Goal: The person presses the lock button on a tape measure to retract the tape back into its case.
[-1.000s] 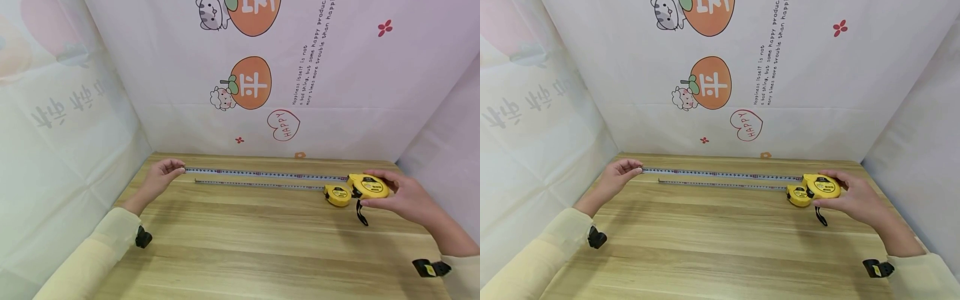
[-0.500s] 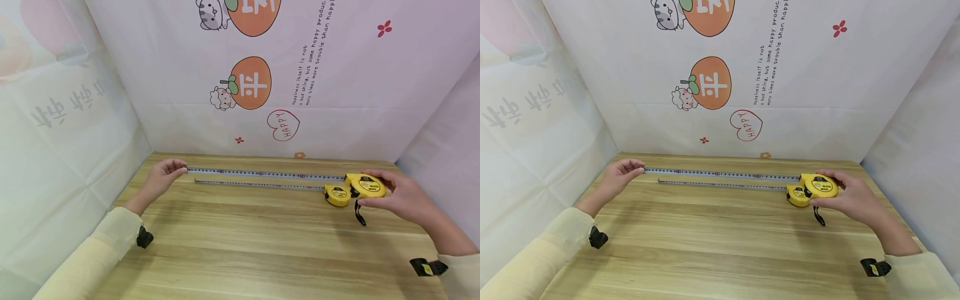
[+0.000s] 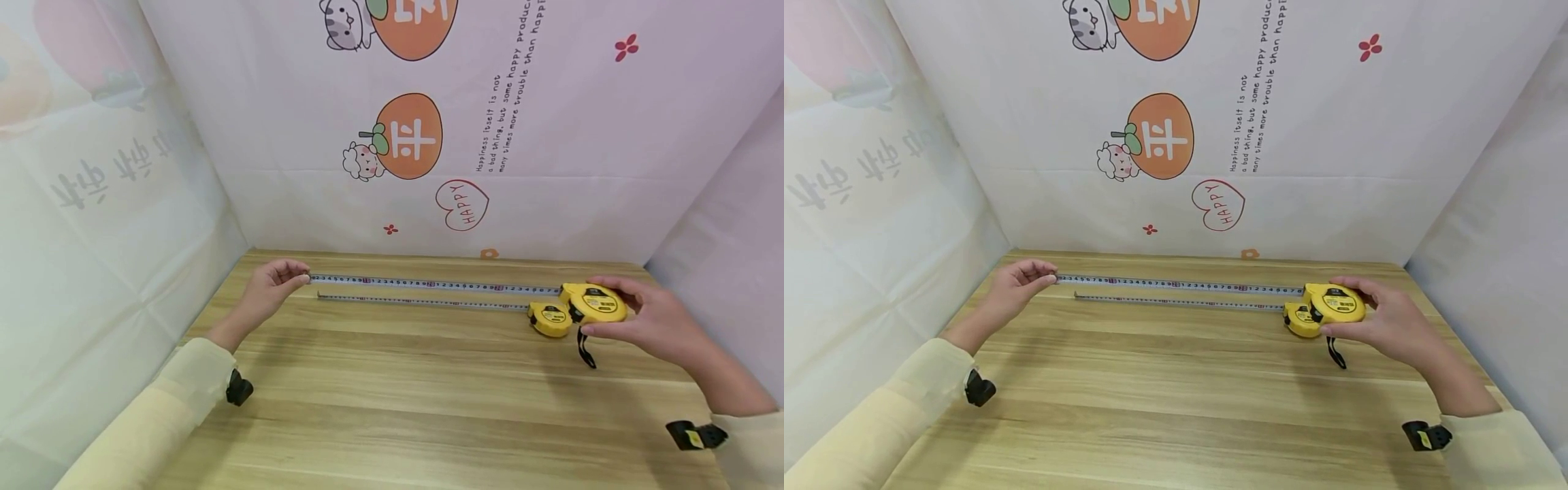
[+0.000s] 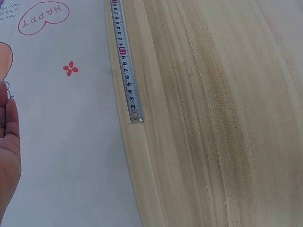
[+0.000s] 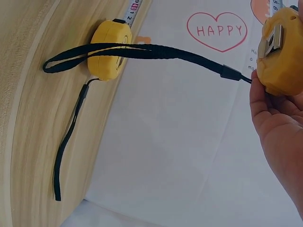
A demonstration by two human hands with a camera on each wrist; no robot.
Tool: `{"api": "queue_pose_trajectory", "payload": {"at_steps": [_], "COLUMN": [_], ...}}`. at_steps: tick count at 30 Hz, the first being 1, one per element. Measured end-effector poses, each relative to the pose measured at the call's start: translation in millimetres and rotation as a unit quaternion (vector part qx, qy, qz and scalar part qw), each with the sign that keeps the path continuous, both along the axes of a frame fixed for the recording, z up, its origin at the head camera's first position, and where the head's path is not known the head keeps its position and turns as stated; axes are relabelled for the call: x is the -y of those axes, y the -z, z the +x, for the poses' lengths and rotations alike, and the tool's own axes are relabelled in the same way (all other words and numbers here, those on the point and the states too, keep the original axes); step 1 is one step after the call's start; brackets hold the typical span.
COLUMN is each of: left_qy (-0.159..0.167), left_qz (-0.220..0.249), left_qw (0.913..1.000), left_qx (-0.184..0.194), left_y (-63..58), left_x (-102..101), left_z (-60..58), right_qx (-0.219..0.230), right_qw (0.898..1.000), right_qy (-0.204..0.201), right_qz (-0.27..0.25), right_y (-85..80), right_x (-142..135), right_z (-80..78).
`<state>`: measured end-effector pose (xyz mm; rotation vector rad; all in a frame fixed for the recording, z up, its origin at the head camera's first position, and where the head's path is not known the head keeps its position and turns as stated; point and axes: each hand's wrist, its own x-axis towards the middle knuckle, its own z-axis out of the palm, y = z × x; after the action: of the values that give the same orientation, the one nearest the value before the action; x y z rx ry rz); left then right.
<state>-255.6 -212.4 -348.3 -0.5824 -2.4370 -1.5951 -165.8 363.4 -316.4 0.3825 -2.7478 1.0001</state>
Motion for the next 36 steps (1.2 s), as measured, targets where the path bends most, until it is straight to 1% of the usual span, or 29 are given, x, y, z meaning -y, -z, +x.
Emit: {"api": "queue_pose_trajectory", "payload": {"at_steps": [5, 14, 21, 28, 36], "left_qy": [0.004, 0.007, 0.009, 0.017, 0.010], "left_qz": [0.004, 0.008, -0.002, 0.007, -0.004], "left_qw": [1.0000, 0.9999, 1.0000, 0.9998, 0.9999], "left_qx": [-0.005, 0.003, 0.000, -0.001, 0.005], "left_y": [-0.9, -0.5, -22.7, -21.6, -22.4], "left_x": [-2.7, -5.9, -19.1, -20.0, -20.9], "left_z": [1.5, 3.0, 24.2, 24.7, 25.2], "right_qx": [-0.003, -0.007, -0.005, -0.004, 0.004], "right_qw": [1.000, 1.000, 1.000, 1.000, 1.000], "right_qy": [-0.009, -0.017, -0.019, -0.012, -0.011], "right_qz": [-0.009, -0.012, -0.007, 0.009, 0.014], "right_y": [1.3, 1.9, 1.1, 0.9, 0.6], "right_x": [0.5, 3.1, 4.5, 5.7, 7.7], "right_z": [0.0, 0.7, 0.9, 1.3, 0.0]}}
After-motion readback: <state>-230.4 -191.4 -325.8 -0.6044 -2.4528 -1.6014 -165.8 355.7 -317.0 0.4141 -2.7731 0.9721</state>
